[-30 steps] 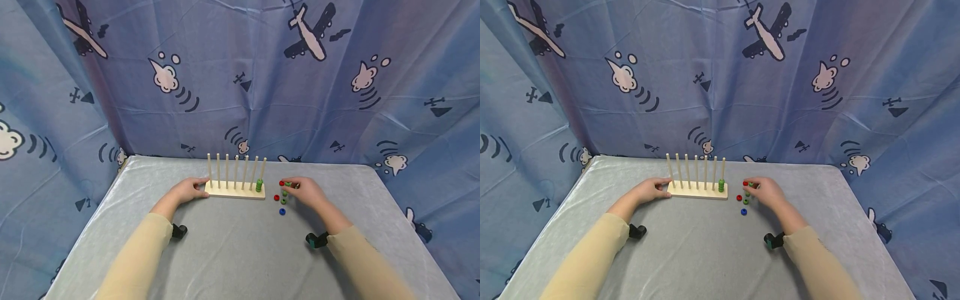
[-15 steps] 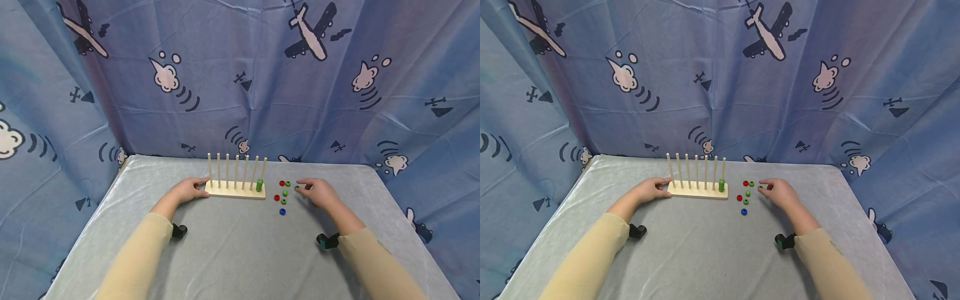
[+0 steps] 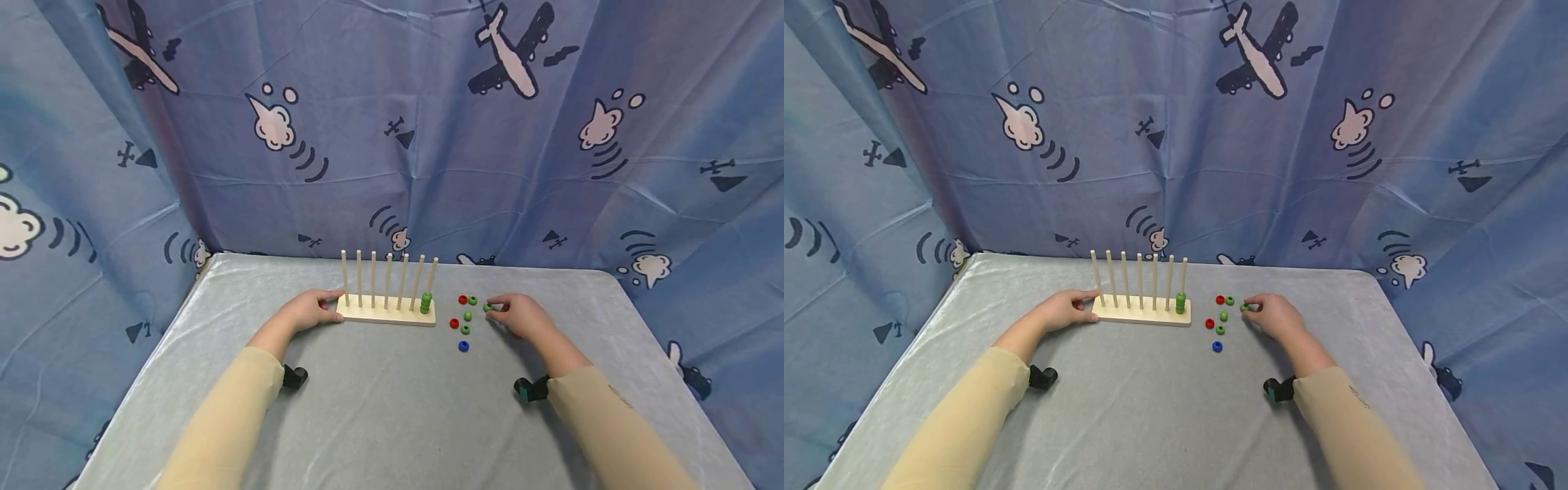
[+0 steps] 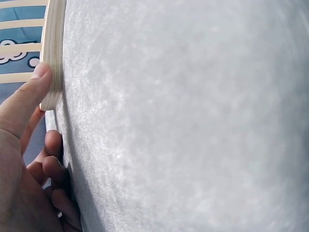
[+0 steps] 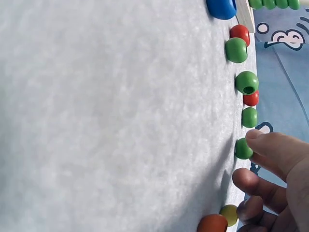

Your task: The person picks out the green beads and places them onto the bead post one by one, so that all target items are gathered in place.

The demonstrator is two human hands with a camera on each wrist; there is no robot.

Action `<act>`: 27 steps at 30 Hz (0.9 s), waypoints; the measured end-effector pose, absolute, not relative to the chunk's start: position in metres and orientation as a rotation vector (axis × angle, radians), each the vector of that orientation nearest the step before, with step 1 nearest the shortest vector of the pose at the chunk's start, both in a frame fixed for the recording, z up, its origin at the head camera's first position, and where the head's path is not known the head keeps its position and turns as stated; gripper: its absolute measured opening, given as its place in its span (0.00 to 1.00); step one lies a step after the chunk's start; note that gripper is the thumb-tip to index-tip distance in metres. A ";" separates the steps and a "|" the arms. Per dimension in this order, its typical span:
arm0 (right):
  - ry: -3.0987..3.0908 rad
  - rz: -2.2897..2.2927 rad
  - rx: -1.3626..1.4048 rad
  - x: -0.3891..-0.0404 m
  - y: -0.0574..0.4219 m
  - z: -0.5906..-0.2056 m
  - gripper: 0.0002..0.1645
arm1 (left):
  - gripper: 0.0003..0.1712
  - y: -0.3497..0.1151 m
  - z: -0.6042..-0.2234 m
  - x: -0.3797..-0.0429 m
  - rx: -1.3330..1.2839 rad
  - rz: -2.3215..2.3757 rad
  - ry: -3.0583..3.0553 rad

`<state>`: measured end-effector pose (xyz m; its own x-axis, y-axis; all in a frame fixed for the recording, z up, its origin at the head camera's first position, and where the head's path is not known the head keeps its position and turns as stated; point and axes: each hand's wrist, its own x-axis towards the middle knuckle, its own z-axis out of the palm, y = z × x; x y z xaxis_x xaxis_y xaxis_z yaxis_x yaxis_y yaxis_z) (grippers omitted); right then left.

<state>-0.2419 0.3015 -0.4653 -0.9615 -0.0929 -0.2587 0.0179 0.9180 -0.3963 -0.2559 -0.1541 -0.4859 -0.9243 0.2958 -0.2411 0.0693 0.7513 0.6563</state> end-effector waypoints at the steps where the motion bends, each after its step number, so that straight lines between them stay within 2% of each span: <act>1: 2.811 -0.578 -0.054 -0.242 0.301 -0.466 0.29 | 0.40 -0.154 -0.486 -0.256 0.282 0.960 2.620; 27: 2.818 -0.534 0.027 -0.254 0.294 -0.470 0.24 | 0.40 -0.155 -0.488 -0.258 0.258 0.951 2.616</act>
<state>-0.2537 0.2941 -0.4701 -0.9628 -0.0318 -0.2684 0.0686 0.9317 -0.3566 -0.2582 -0.1553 -0.4880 -0.9241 0.2830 -0.2568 0.0519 0.7586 0.6495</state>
